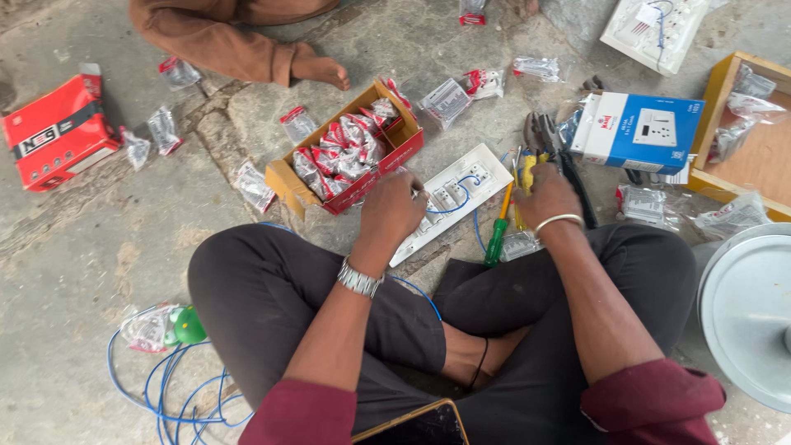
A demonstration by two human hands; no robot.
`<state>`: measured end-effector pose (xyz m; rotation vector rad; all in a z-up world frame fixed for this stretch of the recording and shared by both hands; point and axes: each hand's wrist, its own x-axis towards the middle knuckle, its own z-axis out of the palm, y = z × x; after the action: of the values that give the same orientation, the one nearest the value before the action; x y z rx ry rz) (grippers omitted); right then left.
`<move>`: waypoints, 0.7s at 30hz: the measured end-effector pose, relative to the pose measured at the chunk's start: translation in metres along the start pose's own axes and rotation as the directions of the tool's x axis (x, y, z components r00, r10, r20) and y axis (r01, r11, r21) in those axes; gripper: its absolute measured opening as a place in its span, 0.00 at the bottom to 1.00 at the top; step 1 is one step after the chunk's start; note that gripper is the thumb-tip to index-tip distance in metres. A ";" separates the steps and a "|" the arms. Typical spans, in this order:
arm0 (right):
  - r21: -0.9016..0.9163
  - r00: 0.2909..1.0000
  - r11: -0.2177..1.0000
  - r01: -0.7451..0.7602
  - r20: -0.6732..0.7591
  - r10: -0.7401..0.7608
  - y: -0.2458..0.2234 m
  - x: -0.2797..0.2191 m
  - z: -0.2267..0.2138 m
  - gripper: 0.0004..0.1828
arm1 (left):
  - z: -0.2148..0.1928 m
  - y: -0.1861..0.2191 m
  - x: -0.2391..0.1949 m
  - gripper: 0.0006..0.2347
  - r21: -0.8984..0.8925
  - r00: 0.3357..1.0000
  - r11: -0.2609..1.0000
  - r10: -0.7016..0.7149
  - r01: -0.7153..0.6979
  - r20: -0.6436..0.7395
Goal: The person sits on the floor and assembles a multi-gang electrical switchboard. They use a screwdriver to connect blue wires to the terminals of the switchboard and use pliers to cut the wires. They also handle multiple white plastic switchboard frames and packaged electrical components.
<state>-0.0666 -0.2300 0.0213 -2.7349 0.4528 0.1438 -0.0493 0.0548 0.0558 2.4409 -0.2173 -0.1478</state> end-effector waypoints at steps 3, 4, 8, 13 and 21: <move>0.111 0.978 0.974 -0.199 -0.035 0.204 0.017 0.003 -0.022 0.26 | 0.003 0.007 -0.018 0.11 0.021 0.869 0.995 0.078 -0.101 0.489; 0.095 0.978 0.975 -0.199 -0.049 0.204 0.023 0.003 -0.027 0.28 | 0.007 0.008 -0.029 0.12 0.024 0.787 0.988 0.105 -0.151 0.608; -0.041 0.964 0.964 -0.262 -0.053 0.259 0.030 0.011 -0.026 0.45 | 0.035 0.009 -0.067 0.09 0.270 0.690 0.884 0.078 -0.381 0.719; -0.115 0.898 0.909 -0.400 0.148 0.414 0.023 0.024 -0.010 0.60 | 0.052 -0.001 -0.067 0.10 0.257 0.693 0.886 0.095 -0.386 0.715; -0.186 0.853 0.856 -0.483 0.123 0.508 0.045 0.042 0.006 0.49 | -0.005 0.005 -0.020 0.11 -0.096 0.967 0.995 0.052 -0.029 0.248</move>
<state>-0.0424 -0.2800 -0.0057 -2.6489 1.1357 0.5585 -0.0691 0.0585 0.0641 2.3212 -0.3643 -0.4398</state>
